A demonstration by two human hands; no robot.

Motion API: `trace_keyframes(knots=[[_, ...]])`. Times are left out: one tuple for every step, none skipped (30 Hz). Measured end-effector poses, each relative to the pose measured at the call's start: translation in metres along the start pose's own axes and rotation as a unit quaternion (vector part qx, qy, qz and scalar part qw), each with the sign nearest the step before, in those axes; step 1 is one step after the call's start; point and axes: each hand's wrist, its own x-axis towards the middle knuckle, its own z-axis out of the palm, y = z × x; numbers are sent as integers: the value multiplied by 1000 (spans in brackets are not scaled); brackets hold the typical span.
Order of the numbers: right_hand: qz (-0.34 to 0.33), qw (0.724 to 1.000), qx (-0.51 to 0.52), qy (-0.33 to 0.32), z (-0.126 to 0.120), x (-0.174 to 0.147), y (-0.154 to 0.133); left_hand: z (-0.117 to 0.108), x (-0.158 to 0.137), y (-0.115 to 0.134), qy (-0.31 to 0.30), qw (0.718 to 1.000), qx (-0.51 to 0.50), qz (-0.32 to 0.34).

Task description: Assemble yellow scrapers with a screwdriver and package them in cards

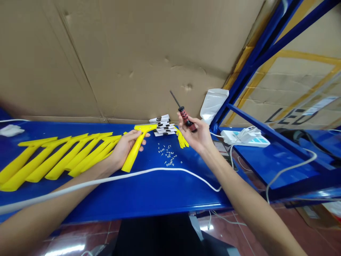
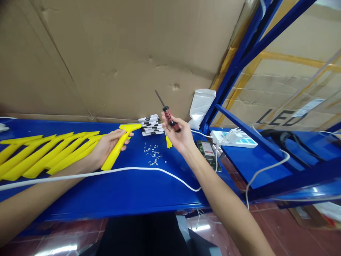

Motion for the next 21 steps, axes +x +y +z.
trace_keyframes(knots=[[3,1000,-15,-24,0,0,0,-2,1,0,0,1000,-3,8],[2,998,-35,-45,-1,0,1,-3,3,0,-1,1000,-6,18],[-5,997,-56,-61,0,0,3,-5,4,0,-2,1000,-7,27],[-15,994,-80,-71,0,0,5,-6,4,0,-4,999,-8,38],[-28,991,-103,-76,0,0,8,-5,5,0,-7,999,-8,49],[-42,988,-125,-77,1,0,11,-4,5,1,-8,998,-8,61],[-52,984,-149,-83,2,-1,15,-2,5,2,-5,997,-8,75],[-55,979,-177,-89,3,-2,19,1,5,3,0,996,-10,89],[-60,972,-208,-91,4,-3,23,6,6,6,7,995,-13,103],[-61,965,-236,-93,5,-5,27,12,6,8,8,993,-18,118],[-54,962,-250,-99,6,-7,30,19,8,11,1,991,-23,135],[-46,959,-257,-113,7,-9,33,28,10,14,-13,988,-26,151],[-40,956,-258,-133,9,-11,36,37,12,17,-34,985,-31,167],[-35,953,-261,-152,10,-13,38,47,16,19,-56,981,-34,182],[-35,949,-265,-166,10,-14,40,58,20,21,-73,977,-32,197],[-37,947,-268,-175,11,-15,41,68,26,22,-84,973,-26,213],[-42,945,-270,-178,11,-15,41,78,33,22,-96,968,-14,230],[-51,945,-270,-175,10,-14,41,88,41,22,-101,964,7,248],[-64,946,-271,-166,9,-12,41,96,49,21,-98,956,40,273],[-82,945,-276,-153,8,-10,39,103,58,21,-89,945,95,301],[-113,940,-293,-135,6,-7,38,107,67,21,-74,928,160,328]])
